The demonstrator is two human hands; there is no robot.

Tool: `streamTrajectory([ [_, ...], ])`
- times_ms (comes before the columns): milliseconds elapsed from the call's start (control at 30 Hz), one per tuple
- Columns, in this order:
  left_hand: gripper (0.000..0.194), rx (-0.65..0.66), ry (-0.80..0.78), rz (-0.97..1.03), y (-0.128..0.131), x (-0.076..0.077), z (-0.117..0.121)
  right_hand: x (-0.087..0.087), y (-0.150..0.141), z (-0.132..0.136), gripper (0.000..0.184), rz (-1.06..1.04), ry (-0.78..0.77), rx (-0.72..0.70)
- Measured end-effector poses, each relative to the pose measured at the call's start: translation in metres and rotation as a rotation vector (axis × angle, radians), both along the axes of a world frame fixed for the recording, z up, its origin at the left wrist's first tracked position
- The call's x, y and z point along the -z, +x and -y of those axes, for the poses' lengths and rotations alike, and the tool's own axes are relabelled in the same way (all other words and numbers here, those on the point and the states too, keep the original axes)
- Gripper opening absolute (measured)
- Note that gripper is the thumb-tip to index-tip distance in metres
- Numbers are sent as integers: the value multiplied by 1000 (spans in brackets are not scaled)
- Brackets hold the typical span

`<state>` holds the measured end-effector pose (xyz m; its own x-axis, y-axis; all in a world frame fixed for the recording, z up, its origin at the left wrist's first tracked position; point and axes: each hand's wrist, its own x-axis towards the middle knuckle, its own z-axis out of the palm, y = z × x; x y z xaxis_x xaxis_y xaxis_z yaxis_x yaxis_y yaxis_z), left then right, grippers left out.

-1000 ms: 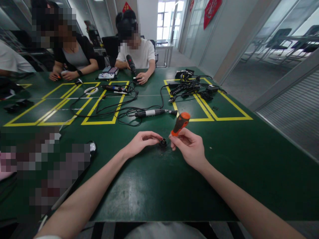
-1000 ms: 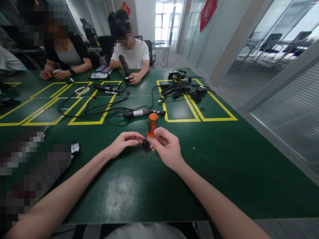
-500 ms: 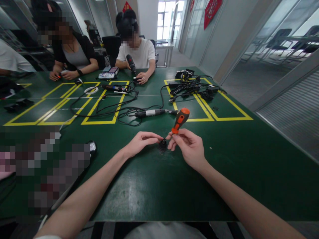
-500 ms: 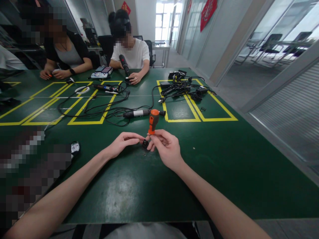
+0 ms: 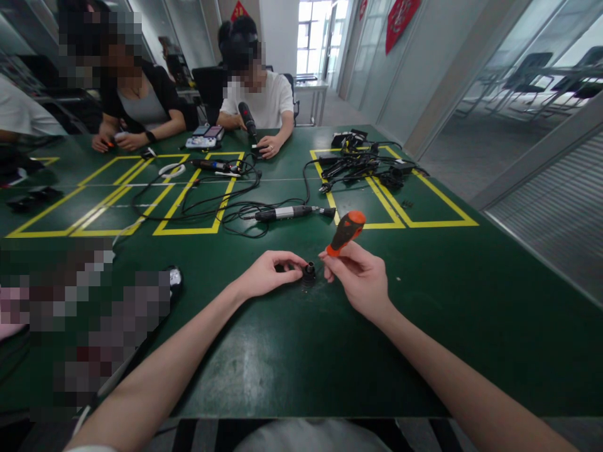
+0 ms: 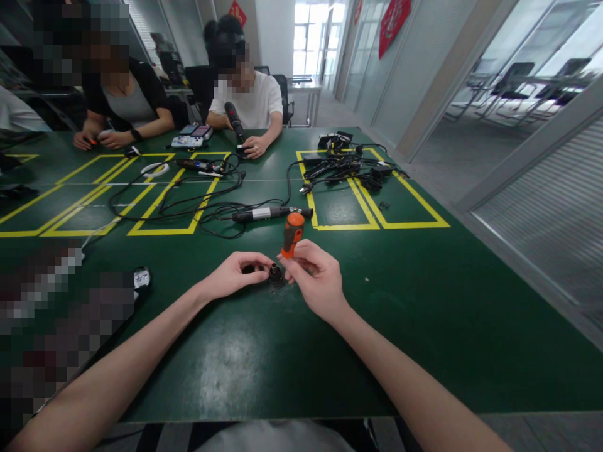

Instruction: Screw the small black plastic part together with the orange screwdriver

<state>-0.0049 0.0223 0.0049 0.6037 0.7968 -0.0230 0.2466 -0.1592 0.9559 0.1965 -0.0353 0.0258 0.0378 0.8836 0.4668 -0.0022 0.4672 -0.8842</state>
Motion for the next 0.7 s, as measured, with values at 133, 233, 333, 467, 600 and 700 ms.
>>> streamTrajectory([
  [133,29,-1,38,-22,1,-2,1,0,1,0,14,1,-18,37],
  [233,30,2,65,-23,1,-3,2,0,2,1,18,25,-54,55],
  [333,28,-1,65,-16,1,-3,2,1,2,2,19,49,-65,33],
  [467,28,-2,59,-11,2,-3,2,3,0,2,21,-7,-55,-67],
  [600,28,2,63,-3,2,-1,1,6,0,2,25,-45,-72,-114],
  [700,29,12,84,3,1,-1,1,8,0,2,27,-48,-101,-63],
])
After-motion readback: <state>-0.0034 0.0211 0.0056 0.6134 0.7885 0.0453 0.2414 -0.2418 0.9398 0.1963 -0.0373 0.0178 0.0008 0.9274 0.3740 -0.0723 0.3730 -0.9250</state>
